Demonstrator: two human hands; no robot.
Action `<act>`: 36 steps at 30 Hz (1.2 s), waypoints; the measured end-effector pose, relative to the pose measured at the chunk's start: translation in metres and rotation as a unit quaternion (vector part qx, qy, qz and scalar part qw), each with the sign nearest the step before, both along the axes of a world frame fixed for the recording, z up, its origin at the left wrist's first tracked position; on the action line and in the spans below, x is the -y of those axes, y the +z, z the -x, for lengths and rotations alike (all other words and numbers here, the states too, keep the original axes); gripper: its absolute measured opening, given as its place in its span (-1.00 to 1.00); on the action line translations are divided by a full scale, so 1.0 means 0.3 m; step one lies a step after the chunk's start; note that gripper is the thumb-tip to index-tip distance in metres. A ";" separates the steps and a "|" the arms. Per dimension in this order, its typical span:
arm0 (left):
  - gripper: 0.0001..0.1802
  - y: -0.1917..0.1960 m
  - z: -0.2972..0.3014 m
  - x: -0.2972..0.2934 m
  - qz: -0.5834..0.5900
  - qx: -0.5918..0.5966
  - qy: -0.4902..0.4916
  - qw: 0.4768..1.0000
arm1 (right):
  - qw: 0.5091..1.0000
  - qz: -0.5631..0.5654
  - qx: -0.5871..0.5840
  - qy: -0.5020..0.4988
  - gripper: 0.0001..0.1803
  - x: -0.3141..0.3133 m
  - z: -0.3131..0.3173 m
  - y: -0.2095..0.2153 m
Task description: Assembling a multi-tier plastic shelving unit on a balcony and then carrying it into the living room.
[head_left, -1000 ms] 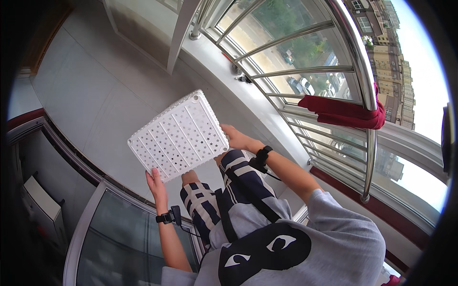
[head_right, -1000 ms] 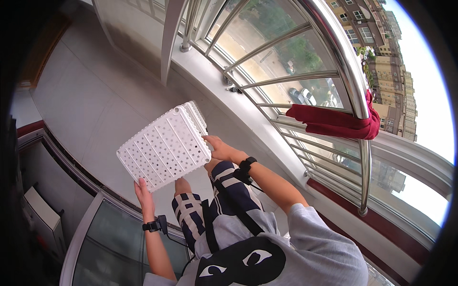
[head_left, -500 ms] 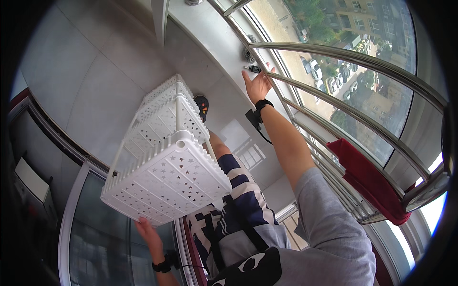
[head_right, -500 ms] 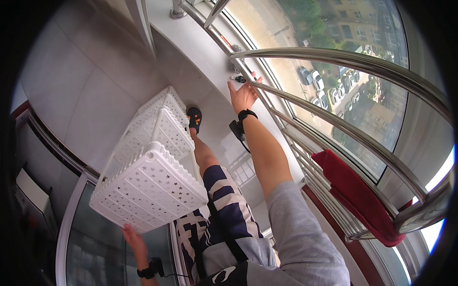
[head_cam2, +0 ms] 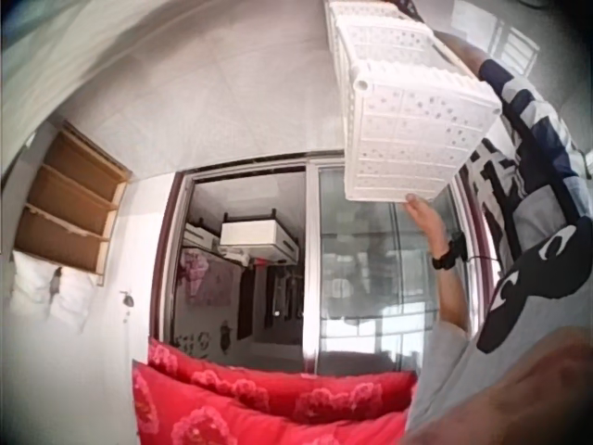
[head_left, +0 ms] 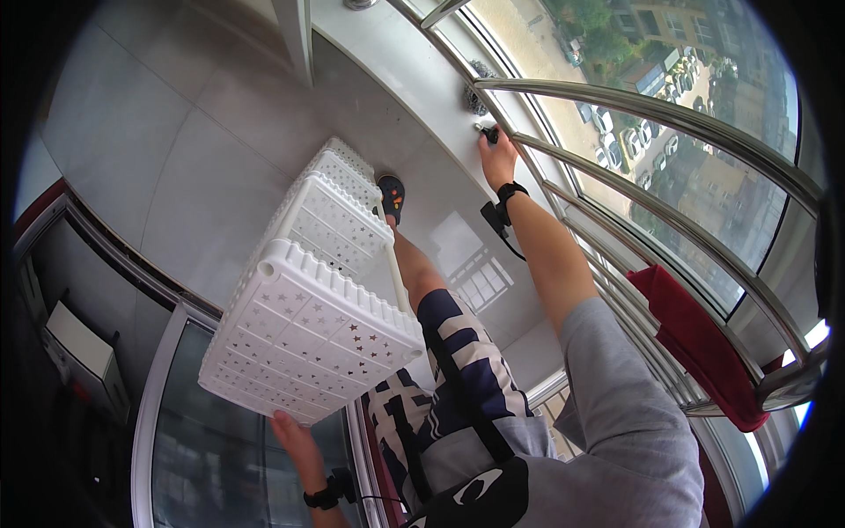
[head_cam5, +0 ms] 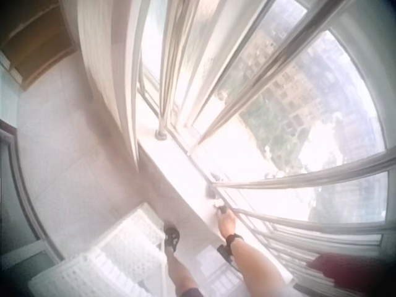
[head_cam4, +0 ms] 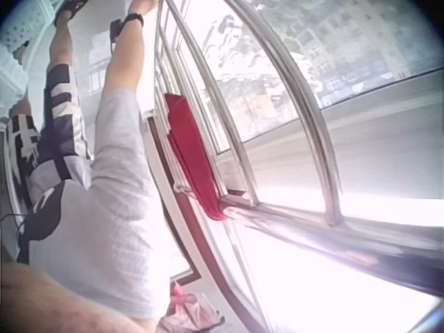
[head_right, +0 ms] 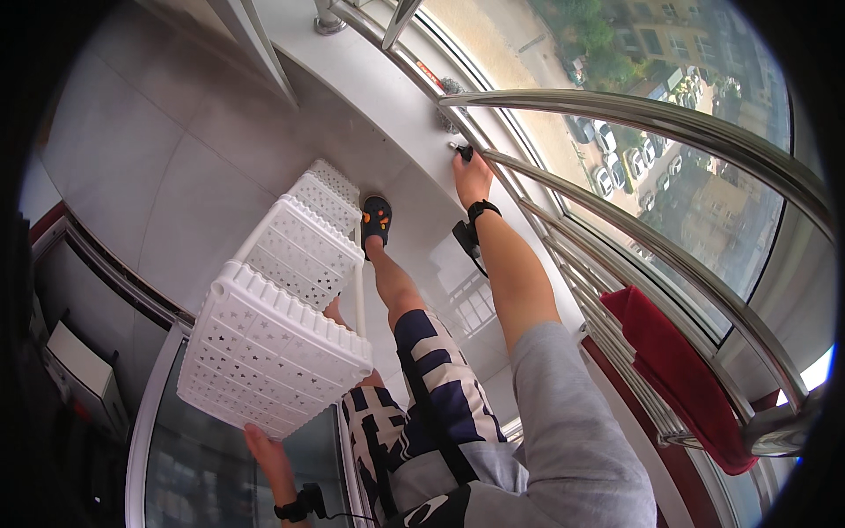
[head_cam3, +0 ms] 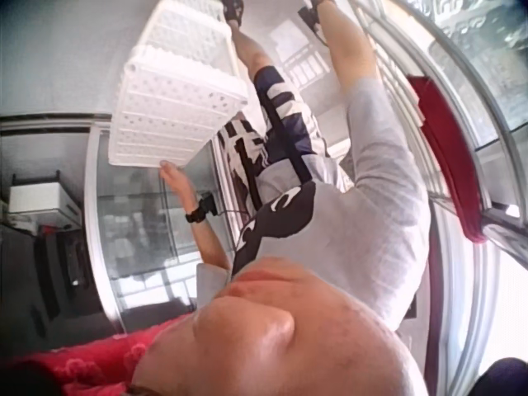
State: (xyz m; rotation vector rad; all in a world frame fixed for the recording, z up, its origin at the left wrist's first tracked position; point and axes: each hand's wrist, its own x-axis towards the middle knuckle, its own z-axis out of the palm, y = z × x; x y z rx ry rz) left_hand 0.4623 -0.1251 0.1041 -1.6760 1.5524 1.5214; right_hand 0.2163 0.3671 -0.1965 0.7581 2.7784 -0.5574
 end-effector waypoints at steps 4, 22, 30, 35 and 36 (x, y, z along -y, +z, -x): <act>-0.24 0.028 0.002 0.002 -0.032 0.040 -0.032 0.998 | 0.998 -0.018 -0.043 -0.029 -0.72 0.017 -0.030 0.019; -0.37 0.275 0.250 -0.006 0.321 -0.143 -0.564 0.747 | 0.831 0.471 0.246 -0.163 -0.80 0.395 -0.295 1.083; -0.45 0.342 0.249 0.144 0.243 -0.191 -0.668 0.677 | 0.888 0.429 0.162 0.043 -0.82 0.642 -0.083 1.563; -0.35 0.349 0.224 0.175 0.223 -0.234 -0.680 0.658 | 0.912 0.326 0.200 0.148 -0.65 0.792 0.005 1.566; -0.35 0.351 0.213 0.174 0.225 -0.236 -0.674 0.663 | 0.915 0.293 0.230 0.158 -0.56 0.821 0.019 1.555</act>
